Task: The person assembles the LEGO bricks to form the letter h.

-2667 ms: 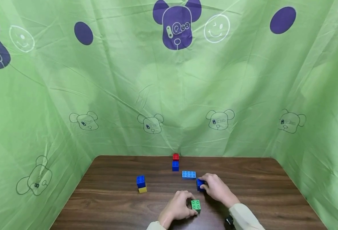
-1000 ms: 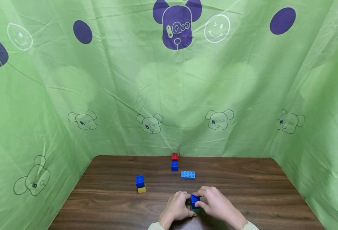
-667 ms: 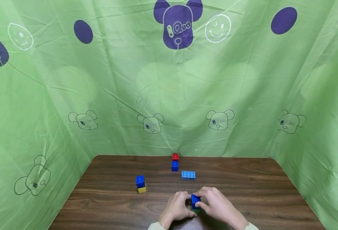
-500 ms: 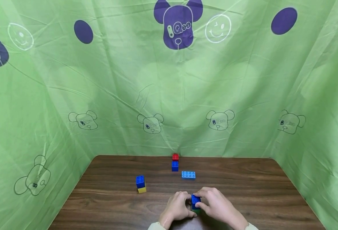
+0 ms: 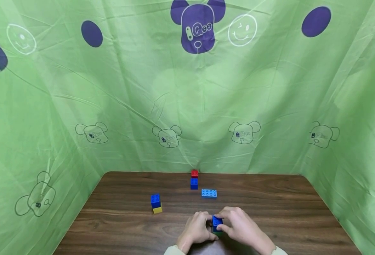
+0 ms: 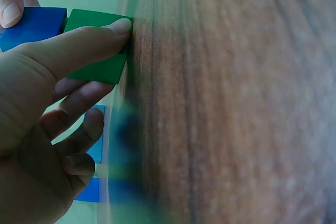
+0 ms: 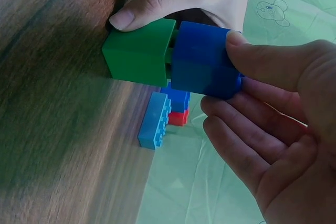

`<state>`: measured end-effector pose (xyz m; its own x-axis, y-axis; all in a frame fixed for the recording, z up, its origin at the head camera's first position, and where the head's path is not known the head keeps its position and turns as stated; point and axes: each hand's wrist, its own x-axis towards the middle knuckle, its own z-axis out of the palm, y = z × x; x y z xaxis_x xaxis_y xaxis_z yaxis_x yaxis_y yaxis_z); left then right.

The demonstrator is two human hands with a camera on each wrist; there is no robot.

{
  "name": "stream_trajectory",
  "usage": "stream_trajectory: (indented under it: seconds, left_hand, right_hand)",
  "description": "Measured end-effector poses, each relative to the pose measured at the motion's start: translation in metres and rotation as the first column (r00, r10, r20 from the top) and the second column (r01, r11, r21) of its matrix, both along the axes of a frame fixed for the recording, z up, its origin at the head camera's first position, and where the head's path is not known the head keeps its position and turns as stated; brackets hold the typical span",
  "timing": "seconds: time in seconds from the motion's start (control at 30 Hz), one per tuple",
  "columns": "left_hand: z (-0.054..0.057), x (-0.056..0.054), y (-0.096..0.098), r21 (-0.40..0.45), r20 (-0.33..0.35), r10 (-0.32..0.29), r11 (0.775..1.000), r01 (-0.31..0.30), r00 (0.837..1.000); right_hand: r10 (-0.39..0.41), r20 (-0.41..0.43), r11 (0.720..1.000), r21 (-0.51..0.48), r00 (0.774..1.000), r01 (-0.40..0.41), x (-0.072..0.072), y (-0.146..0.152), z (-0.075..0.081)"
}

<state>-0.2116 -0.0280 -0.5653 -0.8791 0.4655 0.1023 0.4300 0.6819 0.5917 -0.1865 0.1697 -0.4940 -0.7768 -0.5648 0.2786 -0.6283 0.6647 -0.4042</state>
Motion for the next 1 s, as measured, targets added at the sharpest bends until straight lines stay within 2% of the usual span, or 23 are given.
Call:
stream_trajectory:
  seconds: [0.23,0.47,0.77,1.0]
  left_hand:
    - [0.0016,-0.0025,0.0011,0.021,0.014,-0.008,1.000,0.008,1.000]
    - [0.0037,-0.0028,0.0021,0.015,0.028,-0.020,1.000,0.020,0.999]
    - [0.0035,-0.0019,0.0031,0.013,0.010,-0.016,1.000,0.016,1.000]
    - [0.0015,0.0009,0.0011,0.043,0.044,-0.006,0.999,0.004,0.999]
  right_hand:
    - [-0.009,-0.025,1.000,-0.017,1.000,0.009,0.0010,0.0001,0.0010]
    - [-0.019,0.020,1.000,-0.020,1.000,0.019,0.0014,-0.0002,0.0047]
    - [-0.086,0.016,0.996,-0.026,0.996,0.087,0.0062,-0.0044,0.0005]
    - [-0.108,0.161,0.992,-0.045,0.981,0.116,0.0029,-0.0089,0.0007]
